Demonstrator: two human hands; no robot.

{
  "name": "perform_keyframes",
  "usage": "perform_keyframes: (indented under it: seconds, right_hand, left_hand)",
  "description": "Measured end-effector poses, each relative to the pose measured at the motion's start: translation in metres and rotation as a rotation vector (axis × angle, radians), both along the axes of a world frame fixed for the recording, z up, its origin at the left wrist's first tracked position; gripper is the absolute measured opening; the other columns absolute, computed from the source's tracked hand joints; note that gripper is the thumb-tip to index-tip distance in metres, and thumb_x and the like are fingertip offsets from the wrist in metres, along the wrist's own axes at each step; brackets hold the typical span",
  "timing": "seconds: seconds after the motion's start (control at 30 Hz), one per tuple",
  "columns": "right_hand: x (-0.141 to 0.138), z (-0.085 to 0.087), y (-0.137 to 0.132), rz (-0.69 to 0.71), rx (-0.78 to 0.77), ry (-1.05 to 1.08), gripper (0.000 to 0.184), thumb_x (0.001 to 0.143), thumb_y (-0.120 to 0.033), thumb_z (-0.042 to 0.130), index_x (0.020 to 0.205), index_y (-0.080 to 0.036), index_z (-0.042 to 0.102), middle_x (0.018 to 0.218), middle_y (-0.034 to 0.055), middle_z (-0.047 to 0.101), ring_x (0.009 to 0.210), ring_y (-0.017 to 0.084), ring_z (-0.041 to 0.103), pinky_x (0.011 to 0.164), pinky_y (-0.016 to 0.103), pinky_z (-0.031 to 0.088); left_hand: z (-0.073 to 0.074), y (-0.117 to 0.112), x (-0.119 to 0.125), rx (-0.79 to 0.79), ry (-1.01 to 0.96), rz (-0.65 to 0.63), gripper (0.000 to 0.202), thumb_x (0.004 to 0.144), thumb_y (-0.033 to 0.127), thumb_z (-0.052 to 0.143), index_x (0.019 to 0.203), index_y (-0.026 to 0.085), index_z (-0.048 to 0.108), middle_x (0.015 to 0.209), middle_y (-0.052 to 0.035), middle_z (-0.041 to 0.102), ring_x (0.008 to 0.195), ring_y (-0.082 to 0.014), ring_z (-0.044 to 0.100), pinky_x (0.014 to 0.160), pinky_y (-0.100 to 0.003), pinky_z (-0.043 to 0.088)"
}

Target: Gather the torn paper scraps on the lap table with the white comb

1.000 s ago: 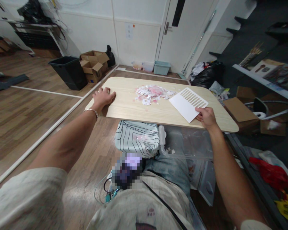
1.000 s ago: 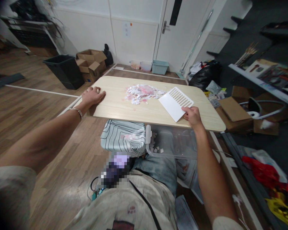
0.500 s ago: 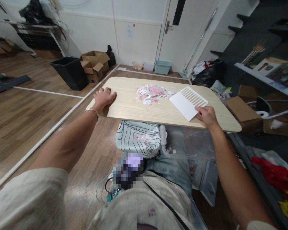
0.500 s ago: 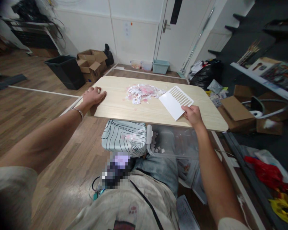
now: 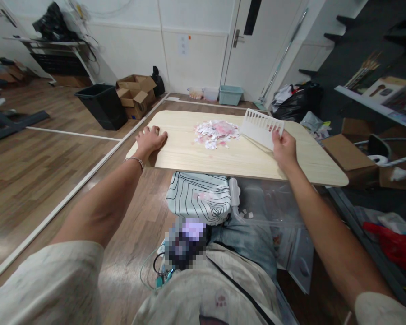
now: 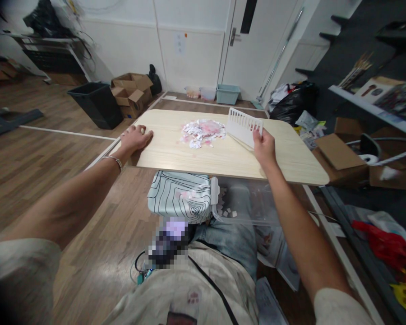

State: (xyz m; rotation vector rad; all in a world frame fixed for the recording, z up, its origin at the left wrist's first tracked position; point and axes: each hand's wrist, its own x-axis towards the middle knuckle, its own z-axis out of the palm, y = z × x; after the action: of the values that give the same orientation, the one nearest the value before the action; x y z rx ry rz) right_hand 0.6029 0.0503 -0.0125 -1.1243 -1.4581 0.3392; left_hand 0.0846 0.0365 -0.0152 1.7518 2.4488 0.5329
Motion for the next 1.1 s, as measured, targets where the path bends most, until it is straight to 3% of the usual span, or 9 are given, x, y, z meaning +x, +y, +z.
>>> perform_keyframes:
  seconds: [0.17, 0.27, 0.37, 0.5, 0.63, 0.8, 1.0, 1.1]
  right_hand:
    - [-0.029, -0.003, 0.014, 0.132, -0.021, -0.073, 0.052, 0.098, -0.075, 0.083, 0.101, -0.023, 0.083, 0.103, 0.0099, 0.085, 0.107, 0.034, 0.080, 0.103, 0.044, 0.065]
    - [-0.033, -0.006, 0.015, 0.204, -0.080, -0.116, 0.034, 0.097, -0.055, 0.086, 0.104, -0.022, 0.086, 0.102, 0.0074, 0.086, 0.107, 0.031, 0.082, 0.103, 0.041, 0.067]
    - [-0.031, -0.009, 0.012, 0.276, -0.126, -0.174, 0.019, 0.089, -0.030, 0.084, 0.105, -0.022, 0.088, 0.114, 0.0094, 0.090, 0.118, 0.032, 0.084, 0.114, 0.045, 0.066]
    - [-0.029, -0.012, 0.009, 0.291, -0.140, -0.280, 0.042, 0.077, -0.013, 0.073, 0.114, -0.021, 0.091, 0.130, 0.0113, 0.091, 0.130, 0.035, 0.084, 0.124, 0.054, 0.062]
    - [-0.026, -0.014, 0.008, 0.233, -0.086, -0.304, 0.049, 0.072, -0.011, 0.068, 0.113, -0.022, 0.092, 0.126, 0.0105, 0.092, 0.125, 0.036, 0.086, 0.118, 0.056, 0.066]
    - [-0.019, -0.016, 0.009, 0.155, 0.003, -0.263, 0.038, 0.070, -0.011, 0.067, 0.097, -0.023, 0.091, 0.110, 0.0101, 0.092, 0.110, 0.035, 0.087, 0.105, 0.050, 0.071]
    - [-0.014, -0.017, 0.014, 0.111, 0.023, -0.199, 0.029, 0.071, -0.011, 0.065, 0.083, -0.024, 0.087, 0.102, 0.0072, 0.092, 0.109, 0.036, 0.089, 0.107, 0.051, 0.071]
    - [-0.013, -0.016, 0.016, 0.097, 0.012, -0.139, 0.030, 0.070, -0.013, 0.064, 0.086, -0.026, 0.087, 0.106, 0.0069, 0.092, 0.116, 0.036, 0.088, 0.113, 0.052, 0.070]
  left_hand:
    - [0.001, 0.001, 0.000, -0.015, 0.006, 0.004, 0.090, 0.102, 0.070, 0.039, 0.173, 0.021, 0.063, 0.181, -0.0291, 0.058, 0.165, -0.0584, 0.053, 0.134, -0.072, 0.042]
    - [0.001, 0.001, 0.000, -0.010, 0.010, -0.003, 0.090, 0.102, 0.070, 0.039, 0.173, 0.019, 0.063, 0.181, -0.0298, 0.058, 0.164, -0.0582, 0.054, 0.135, -0.072, 0.042]
    - [0.001, 0.000, 0.001, -0.001, 0.020, 0.000, 0.090, 0.102, 0.070, 0.039, 0.172, 0.018, 0.064, 0.179, -0.0310, 0.060, 0.163, -0.0588, 0.055, 0.134, -0.074, 0.043]
    - [0.001, -0.001, 0.002, 0.008, 0.028, 0.005, 0.090, 0.103, 0.069, 0.040, 0.171, 0.016, 0.065, 0.177, -0.0321, 0.061, 0.161, -0.0589, 0.058, 0.133, -0.074, 0.045]
    - [0.000, 0.000, 0.000, 0.017, 0.028, 0.006, 0.089, 0.103, 0.070, 0.041, 0.170, 0.017, 0.066, 0.176, -0.0321, 0.062, 0.159, -0.0591, 0.059, 0.132, -0.075, 0.046]
    - [-0.004, 0.004, -0.003, 0.030, 0.030, 0.014, 0.088, 0.103, 0.070, 0.042, 0.170, 0.018, 0.067, 0.175, -0.0304, 0.063, 0.160, -0.0586, 0.058, 0.132, -0.075, 0.045]
    - [-0.004, 0.004, -0.003, 0.043, 0.020, 0.014, 0.087, 0.102, 0.069, 0.044, 0.169, 0.020, 0.068, 0.173, -0.0294, 0.064, 0.161, -0.0584, 0.057, 0.133, -0.075, 0.044]
    - [-0.003, 0.004, -0.003, 0.028, 0.020, 0.014, 0.088, 0.103, 0.070, 0.043, 0.169, 0.018, 0.067, 0.176, -0.0297, 0.062, 0.161, -0.0581, 0.057, 0.134, -0.073, 0.044]
